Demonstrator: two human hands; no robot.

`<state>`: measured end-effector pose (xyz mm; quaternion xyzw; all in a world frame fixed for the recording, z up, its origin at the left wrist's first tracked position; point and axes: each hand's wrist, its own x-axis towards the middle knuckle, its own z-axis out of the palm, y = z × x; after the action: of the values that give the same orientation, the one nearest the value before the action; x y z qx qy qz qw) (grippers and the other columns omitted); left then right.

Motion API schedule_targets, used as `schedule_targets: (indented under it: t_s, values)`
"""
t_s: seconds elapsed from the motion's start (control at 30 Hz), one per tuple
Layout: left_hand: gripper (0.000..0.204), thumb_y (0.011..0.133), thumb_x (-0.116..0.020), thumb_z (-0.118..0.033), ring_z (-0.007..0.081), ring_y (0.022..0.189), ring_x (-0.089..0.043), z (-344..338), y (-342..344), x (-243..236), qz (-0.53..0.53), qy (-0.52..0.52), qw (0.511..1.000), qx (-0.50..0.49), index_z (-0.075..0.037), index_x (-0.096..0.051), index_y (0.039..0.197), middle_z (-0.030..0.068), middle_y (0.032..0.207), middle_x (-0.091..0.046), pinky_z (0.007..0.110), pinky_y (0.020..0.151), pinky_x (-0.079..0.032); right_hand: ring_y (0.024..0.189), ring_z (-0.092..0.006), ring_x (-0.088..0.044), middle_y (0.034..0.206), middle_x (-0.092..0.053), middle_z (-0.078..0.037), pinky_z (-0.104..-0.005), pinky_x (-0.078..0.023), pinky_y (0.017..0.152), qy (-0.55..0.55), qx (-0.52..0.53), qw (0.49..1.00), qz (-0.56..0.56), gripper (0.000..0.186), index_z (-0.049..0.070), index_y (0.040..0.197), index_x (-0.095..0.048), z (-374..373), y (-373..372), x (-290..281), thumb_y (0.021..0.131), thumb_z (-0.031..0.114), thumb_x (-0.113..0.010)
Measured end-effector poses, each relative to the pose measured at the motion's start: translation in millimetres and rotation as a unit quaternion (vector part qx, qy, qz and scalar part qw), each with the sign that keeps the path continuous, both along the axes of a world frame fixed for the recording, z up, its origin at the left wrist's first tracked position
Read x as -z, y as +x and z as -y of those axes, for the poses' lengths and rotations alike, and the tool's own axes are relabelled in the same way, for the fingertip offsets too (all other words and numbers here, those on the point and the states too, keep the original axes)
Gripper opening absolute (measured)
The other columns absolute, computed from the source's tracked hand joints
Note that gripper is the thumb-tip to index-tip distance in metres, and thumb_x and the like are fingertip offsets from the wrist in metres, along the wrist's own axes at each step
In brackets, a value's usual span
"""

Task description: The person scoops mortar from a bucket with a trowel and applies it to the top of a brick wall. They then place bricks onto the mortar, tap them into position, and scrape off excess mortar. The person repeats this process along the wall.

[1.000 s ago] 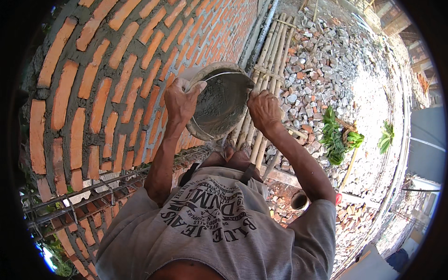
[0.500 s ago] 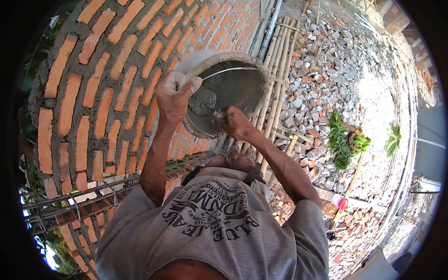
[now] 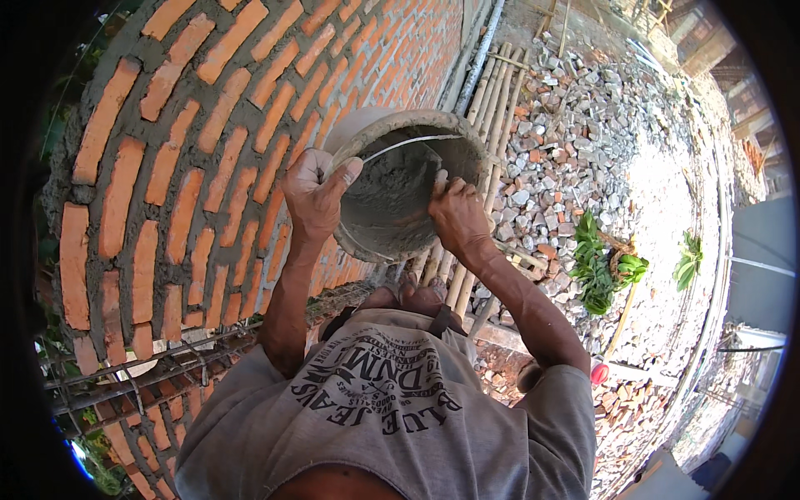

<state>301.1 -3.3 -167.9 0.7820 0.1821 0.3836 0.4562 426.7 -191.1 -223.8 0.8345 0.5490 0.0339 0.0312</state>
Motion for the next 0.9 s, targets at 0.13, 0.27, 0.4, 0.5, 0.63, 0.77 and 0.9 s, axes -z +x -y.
schedule_targets:
  t_s: [0.13,0.27,0.4,0.5,0.63,0.77,0.9]
  values:
    - [0.046,0.082,-0.081,-0.031,0.0115,0.055,-0.033,-8,4,-4,0.029,0.039,0.998,-0.04,-0.002,-0.048,0.068,-0.001,0.058,-0.038,0.033,0.048,-0.031,0.079,-0.0322,-0.062,0.088,-0.056,-0.023,-0.0398,-0.05,0.063,-0.051,-0.092,0.994,-0.034,0.04,-0.011,0.119,-0.051,-5,-12,3,0.085,0.008,-0.056]
    - [0.043,0.084,-0.08,-0.029,0.012,0.055,-0.033,-8,6,1,0.035,0.026,0.998,-0.035,-0.004,-0.049,0.068,-0.0011,0.059,-0.038,0.034,0.048,-0.031,0.074,-0.0284,-0.063,0.086,-0.06,-0.022,-0.0368,-0.05,0.058,-0.003,0.007,0.996,0.088,0.035,-0.011,0.11,-0.056,-13,-8,-7,0.082,0.01,-0.06]
    - [0.041,0.087,-0.077,-0.028,0.0124,0.057,-0.03,-8,6,5,0.028,0.002,0.999,-0.03,-0.007,-0.047,0.068,-0.0022,0.062,-0.036,0.037,0.05,-0.03,0.074,-0.0285,-0.063,0.081,-0.061,-0.021,-0.0366,-0.05,0.058,-0.033,-0.068,0.99,0.116,0.033,-0.011,0.104,-0.058,-17,-6,-5,0.081,0.012,-0.063]
    - [0.04,0.086,-0.078,-0.028,0.0095,0.056,-0.034,-11,3,4,0.02,0.013,0.999,-0.037,-0.003,-0.051,0.07,-0.0008,0.058,-0.041,0.033,0.048,-0.032,0.076,-0.0292,-0.064,0.081,-0.062,-0.021,-0.0367,-0.052,0.06,0.009,-0.059,0.996,0.067,0.036,-0.013,0.107,-0.058,-16,-9,0,0.082,0.012,-0.063]
    - [0.039,0.086,-0.078,-0.027,0.0082,0.055,-0.037,-14,4,4,0.04,0.039,0.998,-0.017,-0.001,-0.053,0.071,0.0004,0.057,-0.044,0.031,0.047,-0.034,0.077,-0.0296,-0.065,0.086,-0.063,-0.023,-0.0384,-0.052,0.062,-0.017,-0.086,0.995,0.052,0.037,-0.014,0.11,-0.058,-18,-11,-8,0.082,0.01,-0.062]
    - [0.039,0.086,-0.078,-0.027,0.0087,0.055,-0.037,-16,1,0,0.046,0.006,0.999,-0.019,-0.002,-0.052,0.071,-0.0001,0.058,-0.042,0.032,0.047,-0.033,0.076,-0.0325,-0.065,0.087,-0.061,-0.022,-0.0402,-0.051,0.064,-0.026,-0.026,0.999,-0.033,0.035,-0.011,0.11,-0.061,-8,-7,-21,0.081,0.009,-0.059]
    - [0.041,0.086,-0.077,-0.031,0.0093,0.055,-0.033,-5,-6,-5,0.03,0.006,0.999,-0.009,-0.005,-0.051,0.071,-0.0022,0.059,-0.039,0.033,0.048,-0.03,0.076,-0.0351,-0.061,0.085,-0.058,-0.019,-0.0445,-0.049,0.067,0.044,0.037,0.998,-0.039,0.018,-0.001,0.102,-0.057,9,19,0,0.087,0.007,-0.052]
